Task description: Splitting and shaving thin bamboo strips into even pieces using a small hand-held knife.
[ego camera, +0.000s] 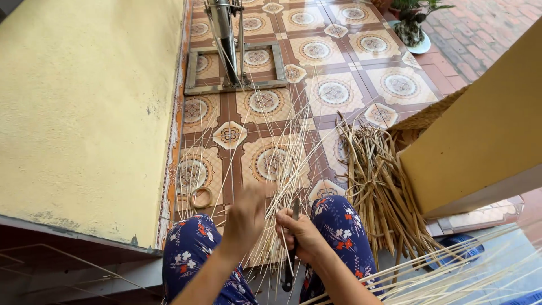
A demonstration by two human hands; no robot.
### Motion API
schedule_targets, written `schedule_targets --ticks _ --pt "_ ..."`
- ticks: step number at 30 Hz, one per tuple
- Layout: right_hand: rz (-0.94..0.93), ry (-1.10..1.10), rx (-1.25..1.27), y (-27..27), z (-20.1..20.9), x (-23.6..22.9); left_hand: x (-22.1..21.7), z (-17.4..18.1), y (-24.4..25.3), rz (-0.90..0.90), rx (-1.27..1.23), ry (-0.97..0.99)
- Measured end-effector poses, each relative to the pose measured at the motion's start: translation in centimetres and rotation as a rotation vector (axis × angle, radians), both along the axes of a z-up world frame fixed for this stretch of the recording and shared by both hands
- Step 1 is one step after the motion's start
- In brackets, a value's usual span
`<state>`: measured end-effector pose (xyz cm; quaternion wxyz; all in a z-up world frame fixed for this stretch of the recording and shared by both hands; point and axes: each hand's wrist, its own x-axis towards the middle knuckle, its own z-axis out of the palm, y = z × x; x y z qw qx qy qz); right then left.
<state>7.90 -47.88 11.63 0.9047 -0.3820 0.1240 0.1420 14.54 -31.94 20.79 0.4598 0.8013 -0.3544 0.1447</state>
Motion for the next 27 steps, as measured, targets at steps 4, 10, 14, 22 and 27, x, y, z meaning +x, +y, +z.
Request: schedule_targets --ticks 4,10,14,22,27 --pt "-0.08 0.061 0.088 -0.5 1.1 -0.2 -7.2 -2.8 3.4 -0.156 0.097 -0.115" --pt "0.013 0.132 -0.002 1.6 4.1 -1.0 -9.3 -1.6 4.5 -0.122 0.025 -0.188" --pt "0.09 0.041 -0.109 2.0 2.8 -1.7 -8.9 0.9 4.5 -0.145 0.026 -0.283" --pt "-0.101 -0.121 -0.464 1.7 11.6 -5.1 -8.8 5.0 3.1 0.014 -0.256 0.089" --pt "-0.202 -0.249 -0.405 1.7 16.5 -8.4 -9.5 5.6 2.3 -0.023 -0.362 0.174"
